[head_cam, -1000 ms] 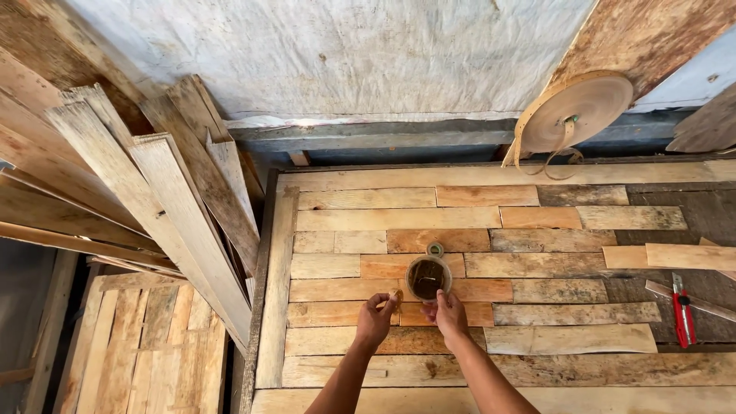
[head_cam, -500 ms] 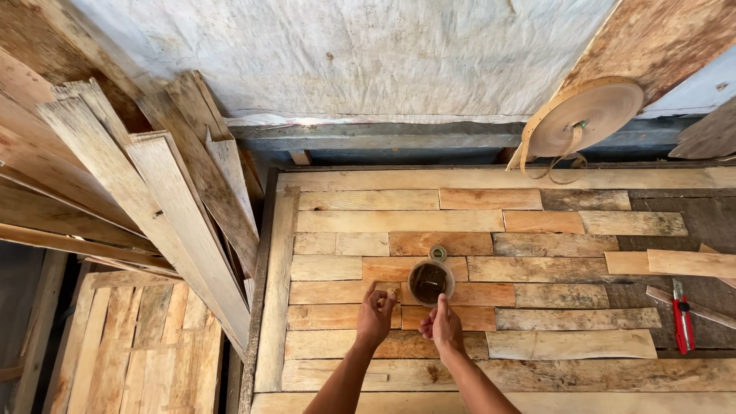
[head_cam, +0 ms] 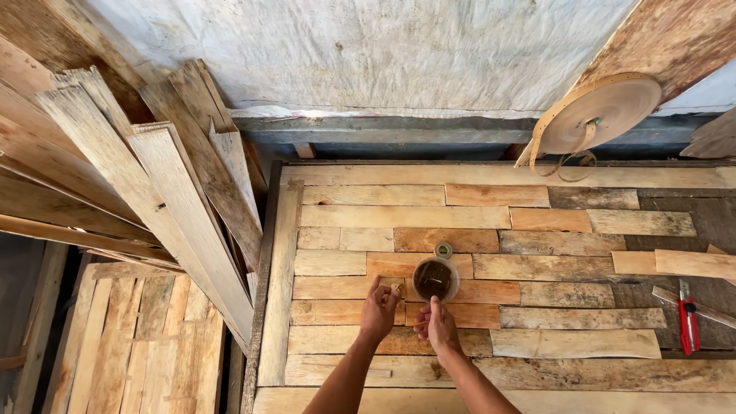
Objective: Assembling wooden planks and applying adhesive to the gaps between them to create a panel.
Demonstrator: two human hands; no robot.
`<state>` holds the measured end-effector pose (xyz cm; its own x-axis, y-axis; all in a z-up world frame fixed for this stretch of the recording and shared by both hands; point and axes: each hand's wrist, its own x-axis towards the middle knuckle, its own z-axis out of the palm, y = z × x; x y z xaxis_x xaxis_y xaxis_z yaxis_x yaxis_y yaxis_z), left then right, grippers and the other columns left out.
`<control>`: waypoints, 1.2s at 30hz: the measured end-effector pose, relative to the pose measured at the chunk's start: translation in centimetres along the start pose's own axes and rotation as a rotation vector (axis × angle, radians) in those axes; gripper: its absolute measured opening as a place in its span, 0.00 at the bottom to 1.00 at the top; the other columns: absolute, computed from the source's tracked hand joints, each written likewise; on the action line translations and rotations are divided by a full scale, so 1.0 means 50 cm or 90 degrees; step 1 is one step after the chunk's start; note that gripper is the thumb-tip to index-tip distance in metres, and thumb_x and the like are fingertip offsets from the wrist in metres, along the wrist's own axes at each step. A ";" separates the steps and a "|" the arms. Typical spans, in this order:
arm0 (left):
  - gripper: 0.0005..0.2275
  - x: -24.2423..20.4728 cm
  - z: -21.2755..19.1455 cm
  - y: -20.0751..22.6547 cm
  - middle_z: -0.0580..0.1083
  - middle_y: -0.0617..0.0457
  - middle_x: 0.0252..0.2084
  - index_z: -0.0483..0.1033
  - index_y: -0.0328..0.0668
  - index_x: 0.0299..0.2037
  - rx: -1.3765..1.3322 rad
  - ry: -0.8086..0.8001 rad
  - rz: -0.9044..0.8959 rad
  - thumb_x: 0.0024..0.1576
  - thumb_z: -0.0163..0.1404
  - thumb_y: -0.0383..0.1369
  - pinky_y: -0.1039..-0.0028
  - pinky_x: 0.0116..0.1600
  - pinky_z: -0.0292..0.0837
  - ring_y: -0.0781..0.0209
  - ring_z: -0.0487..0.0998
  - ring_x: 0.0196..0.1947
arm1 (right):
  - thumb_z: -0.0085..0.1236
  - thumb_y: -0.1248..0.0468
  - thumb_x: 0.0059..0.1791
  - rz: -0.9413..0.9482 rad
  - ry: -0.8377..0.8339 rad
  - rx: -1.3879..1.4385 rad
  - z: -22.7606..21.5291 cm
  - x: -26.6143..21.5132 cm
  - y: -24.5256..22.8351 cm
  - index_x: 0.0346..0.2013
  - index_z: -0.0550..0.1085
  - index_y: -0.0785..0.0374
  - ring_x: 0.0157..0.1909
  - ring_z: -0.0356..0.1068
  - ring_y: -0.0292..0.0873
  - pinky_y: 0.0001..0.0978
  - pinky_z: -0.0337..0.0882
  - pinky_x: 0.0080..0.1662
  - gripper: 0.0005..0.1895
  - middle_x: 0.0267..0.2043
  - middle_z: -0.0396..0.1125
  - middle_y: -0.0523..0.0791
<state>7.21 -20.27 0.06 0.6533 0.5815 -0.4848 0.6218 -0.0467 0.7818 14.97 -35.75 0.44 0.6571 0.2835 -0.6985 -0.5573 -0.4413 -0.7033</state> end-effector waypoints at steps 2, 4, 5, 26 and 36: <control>0.17 -0.005 -0.007 0.008 0.53 0.46 0.78 0.78 0.35 0.43 -0.007 -0.004 -0.004 0.63 0.47 0.44 0.66 0.50 0.80 0.61 0.84 0.41 | 0.32 0.41 0.56 -0.004 -0.024 -0.010 0.002 0.010 0.022 0.38 0.72 0.64 0.28 0.73 0.41 0.34 0.75 0.31 0.31 0.30 0.72 0.47; 0.17 -0.014 -0.019 0.023 0.53 0.46 0.78 0.77 0.35 0.43 -0.015 -0.009 -0.009 0.63 0.48 0.44 0.65 0.50 0.80 0.60 0.83 0.40 | 0.32 0.42 0.56 -0.007 -0.049 -0.020 0.006 0.019 0.041 0.39 0.73 0.65 0.28 0.73 0.41 0.34 0.74 0.30 0.31 0.30 0.72 0.48; 0.17 -0.021 -0.027 0.033 0.55 0.47 0.77 0.77 0.36 0.43 0.019 -0.006 -0.006 0.63 0.47 0.44 0.64 0.49 0.80 0.59 0.83 0.39 | 0.35 0.47 0.56 -0.044 -0.066 -0.041 0.008 0.023 0.050 0.39 0.74 0.67 0.27 0.72 0.41 0.34 0.74 0.29 0.27 0.30 0.73 0.48; 0.14 0.006 -0.076 -0.026 0.59 0.53 0.74 0.76 0.44 0.50 0.287 0.043 0.073 0.64 0.46 0.43 0.52 0.69 0.55 0.50 0.55 0.72 | 0.51 0.64 0.54 -0.281 -0.095 -0.636 0.140 -0.031 -0.108 0.71 0.56 0.61 0.58 0.71 0.51 0.43 0.75 0.54 0.30 0.65 0.61 0.52; 0.15 0.005 -0.097 -0.001 0.58 0.55 0.73 0.76 0.45 0.49 0.331 -0.025 0.037 0.66 0.40 0.43 0.51 0.69 0.58 0.54 0.57 0.70 | 0.57 0.63 0.52 -0.303 -0.093 -0.677 0.142 -0.035 -0.117 0.71 0.56 0.60 0.51 0.74 0.49 0.38 0.80 0.47 0.34 0.59 0.65 0.52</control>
<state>5.23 -16.16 1.79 0.7020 0.5362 -0.4686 0.7103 -0.4806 0.5143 13.48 -27.60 4.86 0.5819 0.6764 -0.4515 0.4791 -0.7337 -0.4817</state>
